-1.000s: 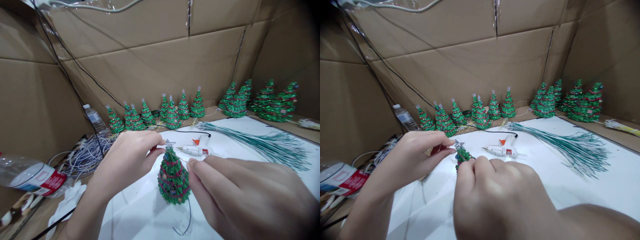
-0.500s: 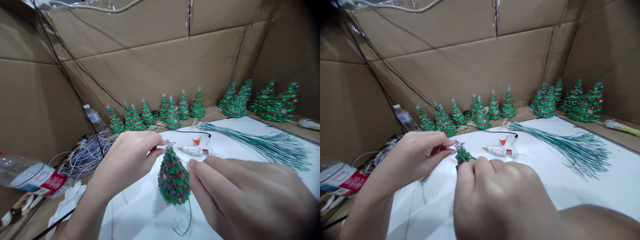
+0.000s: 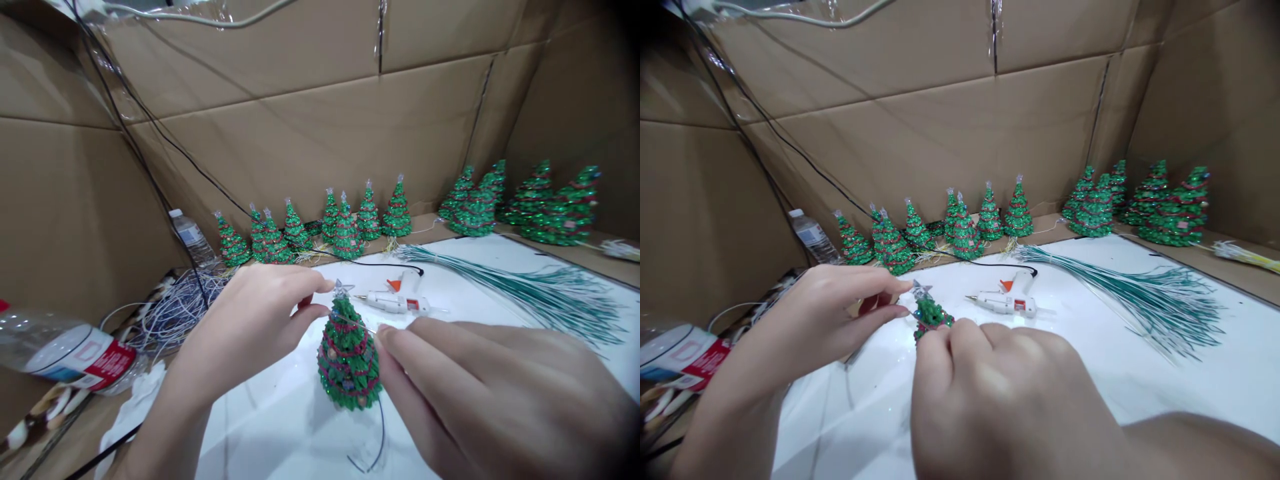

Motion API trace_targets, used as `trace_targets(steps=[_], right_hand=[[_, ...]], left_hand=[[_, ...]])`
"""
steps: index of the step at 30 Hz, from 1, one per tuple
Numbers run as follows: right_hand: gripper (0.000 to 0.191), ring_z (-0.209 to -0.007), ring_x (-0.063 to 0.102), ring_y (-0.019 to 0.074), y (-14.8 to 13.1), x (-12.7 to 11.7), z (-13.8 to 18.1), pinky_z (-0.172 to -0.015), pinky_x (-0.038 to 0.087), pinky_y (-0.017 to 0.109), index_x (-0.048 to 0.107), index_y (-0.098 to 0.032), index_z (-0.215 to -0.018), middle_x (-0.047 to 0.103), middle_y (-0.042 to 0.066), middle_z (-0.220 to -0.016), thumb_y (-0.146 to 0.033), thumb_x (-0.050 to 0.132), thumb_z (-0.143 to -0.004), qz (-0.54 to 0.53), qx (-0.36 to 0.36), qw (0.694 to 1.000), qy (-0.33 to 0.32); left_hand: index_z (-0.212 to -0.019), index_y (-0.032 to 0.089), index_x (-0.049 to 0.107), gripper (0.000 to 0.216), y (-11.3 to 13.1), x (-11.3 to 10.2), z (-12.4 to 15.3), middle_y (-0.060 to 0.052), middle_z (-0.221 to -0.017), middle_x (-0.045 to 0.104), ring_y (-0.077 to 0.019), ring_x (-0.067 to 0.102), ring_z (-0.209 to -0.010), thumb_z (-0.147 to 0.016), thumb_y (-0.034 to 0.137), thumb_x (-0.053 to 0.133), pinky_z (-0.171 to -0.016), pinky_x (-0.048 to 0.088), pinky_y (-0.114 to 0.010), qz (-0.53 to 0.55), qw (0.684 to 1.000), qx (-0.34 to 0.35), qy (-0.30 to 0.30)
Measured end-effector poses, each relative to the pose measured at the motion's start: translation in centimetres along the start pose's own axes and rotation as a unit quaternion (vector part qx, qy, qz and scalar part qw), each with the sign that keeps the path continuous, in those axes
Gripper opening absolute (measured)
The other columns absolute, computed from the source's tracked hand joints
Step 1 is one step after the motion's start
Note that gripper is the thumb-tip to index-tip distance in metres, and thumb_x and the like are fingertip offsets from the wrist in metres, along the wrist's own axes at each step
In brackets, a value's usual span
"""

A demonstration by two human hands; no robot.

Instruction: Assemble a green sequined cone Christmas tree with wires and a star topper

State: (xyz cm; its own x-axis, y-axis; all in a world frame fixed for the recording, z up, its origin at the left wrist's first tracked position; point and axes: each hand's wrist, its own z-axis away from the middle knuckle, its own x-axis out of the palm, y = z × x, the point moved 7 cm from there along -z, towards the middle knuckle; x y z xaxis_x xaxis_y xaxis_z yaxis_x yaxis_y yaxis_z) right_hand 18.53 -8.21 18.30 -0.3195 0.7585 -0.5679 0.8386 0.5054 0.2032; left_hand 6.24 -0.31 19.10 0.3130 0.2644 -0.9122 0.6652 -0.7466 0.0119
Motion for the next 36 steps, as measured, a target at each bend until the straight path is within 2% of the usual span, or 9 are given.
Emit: trace_targets(steps=[5,8,11,15,20,23,31,36], right_hand=[[0.017,-0.039,0.051,0.0169,0.7,0.5,-0.3,-0.041,0.026,0.032,0.059,-0.022,-0.06,0.058,-0.001,-0.049,-0.014,0.055,-0.075,-0.014,0.023,0.999,-0.043],[0.021,-0.037,0.046,0.0164,1.6,0.4,-0.7,-0.043,0.021,0.033,0.057,-0.023,-0.057,0.054,-0.001,-0.045,-0.016,0.054,-0.077,-0.031,0.043,0.997,-0.051],[0.021,-0.036,0.041,0.0133,2.7,0.0,-1.4,-0.043,0.02,0.032,0.061,-0.023,-0.059,0.053,-0.002,-0.044,-0.018,0.055,-0.079,-0.062,0.065,0.995,-0.045],[0.02,-0.037,0.036,0.0074,3.9,-0.6,-2.4,-0.044,0.028,0.026,0.063,-0.019,-0.06,0.053,-0.004,-0.046,-0.017,0.059,-0.079,-0.148,0.083,0.985,-0.039],[0.015,-0.045,0.052,0.0089,5.7,0.4,-3.1,-0.041,0.034,0.021,0.068,-0.019,-0.065,0.061,-0.002,-0.054,-0.018,0.061,-0.078,-0.287,0.168,0.938,-0.101],[0.014,-0.049,0.055,0.0103,6.4,1.1,-3.3,-0.042,0.038,0.02,0.068,-0.018,-0.064,0.064,0.0,-0.057,-0.017,0.062,-0.077,-0.34,0.204,0.91,-0.122],[0.016,-0.049,0.049,0.0088,6.6,3.0,-3.0,-0.041,0.035,0.018,0.068,-0.016,-0.063,0.057,0.0,-0.054,-0.024,0.065,-0.078,-0.454,0.255,0.834,-0.184],[0.018,-0.046,0.045,0.0068,6.6,3.7,-2.9,-0.039,0.032,0.017,0.066,-0.016,-0.063,0.053,-0.002,-0.052,-0.024,0.064,-0.079,-0.473,0.249,0.82,-0.203]], left_hand=[[-0.088,0.022,0.068,0.007,-0.4,-0.1,0.1,0.003,-0.07,0.065,-0.0102,0.055,-0.058,-0.083,0.02,0.063,-0.055,0.037,-0.022,0.024,1.0,-0.002,-0.003],[-0.092,0.023,0.068,0.01,-0.8,-0.4,0.1,0.002,-0.075,0.066,-0.0116,0.058,-0.067,-0.085,0.022,0.061,-0.06,0.04,-0.023,0.052,0.999,-0.006,-0.007],[-0.093,0.022,0.068,0.01,-1.1,-1.3,0.0,0.002,-0.078,0.066,-0.0108,0.058,-0.07,-0.085,0.025,0.063,-0.064,0.042,-0.023,0.08,0.996,-0.006,0.031],[-0.094,0.02,0.068,0.011,-1.0,-2.7,0.2,0.002,-0.081,0.066,-0.0087,0.058,-0.073,-0.083,0.02,0.065,-0.063,0.043,-0.02,0.12,0.988,0.007,0.099],[-0.087,0.018,0.068,0.008,-0.7,-3.8,0.6,0.001,-0.077,0.065,-0.0083,0.057,-0.069,-0.081,0.013,0.065,-0.056,0.042,-0.02,0.164,0.975,0.02,0.149],[-0.084,0.017,0.068,0.011,-0.5,-4.2,0.8,0.0,-0.075,0.065,-0.0085,0.057,-0.066,-0.08,0.009,0.063,-0.054,0.042,-0.021,0.191,0.967,0.025,0.165],[-0.074,0.016,0.065,0.009,0.3,-4.3,0.6,0.0,-0.07,0.064,-0.0105,0.058,-0.064,-0.072,0.007,0.065,-0.058,0.045,-0.024,0.19,0.963,0.033,0.188],[-0.07,0.016,0.062,0.011,0.2,-4.0,0.5,0.001,-0.066,0.061,-0.0097,0.055,-0.061,-0.071,0.005,0.063,-0.055,0.043,-0.023,0.199,0.96,0.025,0.198]])
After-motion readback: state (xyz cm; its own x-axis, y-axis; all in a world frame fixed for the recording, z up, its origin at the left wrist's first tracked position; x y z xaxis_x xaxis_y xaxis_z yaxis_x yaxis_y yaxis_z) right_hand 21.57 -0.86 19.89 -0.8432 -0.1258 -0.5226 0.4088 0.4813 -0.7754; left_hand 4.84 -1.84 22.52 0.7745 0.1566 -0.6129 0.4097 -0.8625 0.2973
